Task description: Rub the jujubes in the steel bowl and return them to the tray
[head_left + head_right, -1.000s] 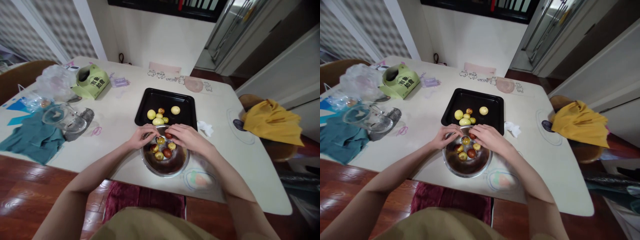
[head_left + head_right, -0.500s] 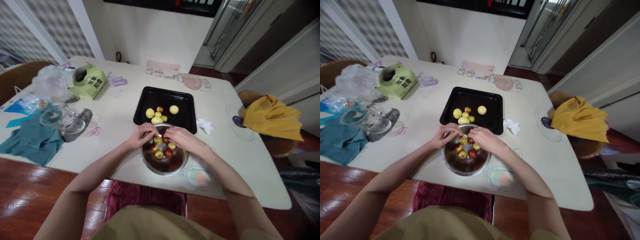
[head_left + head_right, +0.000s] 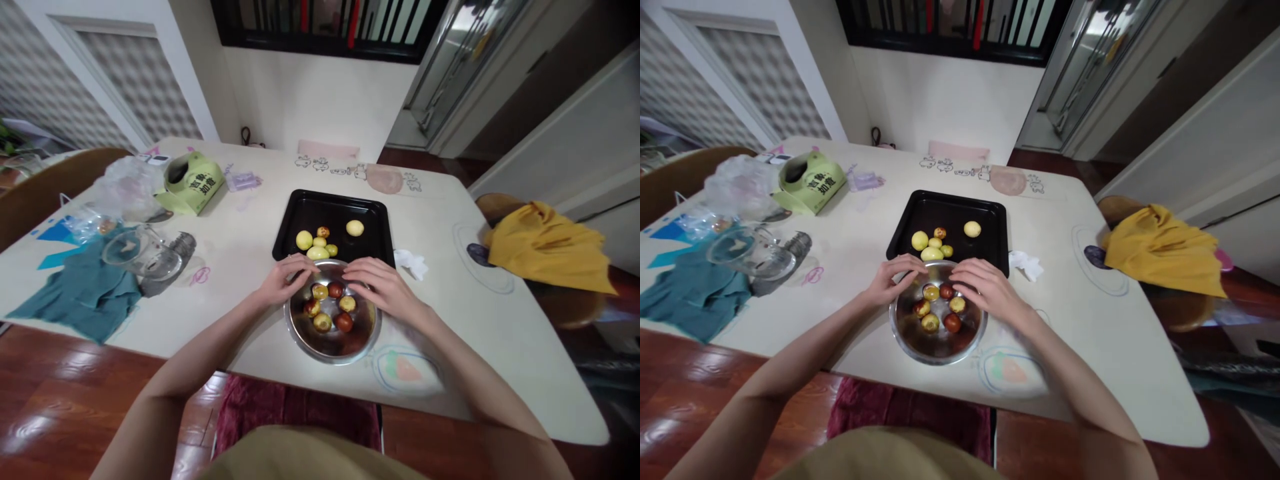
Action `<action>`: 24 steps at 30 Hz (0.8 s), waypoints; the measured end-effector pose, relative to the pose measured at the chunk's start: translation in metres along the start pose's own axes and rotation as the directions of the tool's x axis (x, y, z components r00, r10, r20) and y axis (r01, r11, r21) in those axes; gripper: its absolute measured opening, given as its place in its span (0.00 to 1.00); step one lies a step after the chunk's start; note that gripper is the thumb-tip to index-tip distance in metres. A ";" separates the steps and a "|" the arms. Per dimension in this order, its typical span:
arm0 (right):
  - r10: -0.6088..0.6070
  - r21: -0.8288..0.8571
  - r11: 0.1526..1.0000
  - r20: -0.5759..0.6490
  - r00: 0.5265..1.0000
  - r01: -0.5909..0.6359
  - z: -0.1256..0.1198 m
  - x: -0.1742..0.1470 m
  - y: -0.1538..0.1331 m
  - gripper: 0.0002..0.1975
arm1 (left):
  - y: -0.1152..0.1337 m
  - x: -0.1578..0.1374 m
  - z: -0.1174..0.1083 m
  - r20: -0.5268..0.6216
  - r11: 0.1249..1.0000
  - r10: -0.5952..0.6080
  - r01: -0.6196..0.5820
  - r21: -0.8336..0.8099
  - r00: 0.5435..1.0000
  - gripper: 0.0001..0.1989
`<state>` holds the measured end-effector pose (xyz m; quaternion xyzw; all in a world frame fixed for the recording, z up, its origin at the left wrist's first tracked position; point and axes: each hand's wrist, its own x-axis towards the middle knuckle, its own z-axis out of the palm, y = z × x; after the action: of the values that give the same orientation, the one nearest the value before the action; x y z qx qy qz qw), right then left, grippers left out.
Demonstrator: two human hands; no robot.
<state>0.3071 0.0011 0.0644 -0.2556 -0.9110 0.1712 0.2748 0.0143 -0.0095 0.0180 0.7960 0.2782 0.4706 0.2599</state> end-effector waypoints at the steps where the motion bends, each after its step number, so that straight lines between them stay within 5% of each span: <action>1: 0.016 0.043 0.999 -0.072 0.997 -0.012 0.005 -0.010 0.002 0.12 | -0.002 0.001 -0.002 -0.020 1.000 0.003 -0.002 0.024 1.000 0.11; 6: 0.110 0.071 0.994 -0.403 0.909 -0.088 0.037 -0.054 0.014 0.18 | -0.023 0.032 -0.010 -0.078 0.978 -0.053 0.067 0.198 0.996 0.13; 10: 0.049 0.013 0.999 -0.400 0.915 -0.048 0.050 -0.061 0.023 0.22 | -0.040 0.075 -0.003 0.079 0.866 -0.240 0.177 0.468 0.968 0.18; 15: -0.019 -0.011 1.000 -0.445 0.896 0.016 0.050 -0.060 0.034 0.21 | -0.043 0.109 0.021 0.069 0.583 -0.575 0.350 0.733 0.815 0.21; 24: -0.048 -0.046 0.998 -0.427 0.903 0.031 0.052 -0.062 0.033 0.21 | -0.054 0.117 0.017 0.114 0.563 -0.656 0.383 0.732 0.746 0.19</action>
<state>0.3332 -0.0156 -0.0165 -0.2735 -0.8366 0.0879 0.4665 0.0657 0.1066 0.0450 0.7861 0.5985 0.0769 0.1342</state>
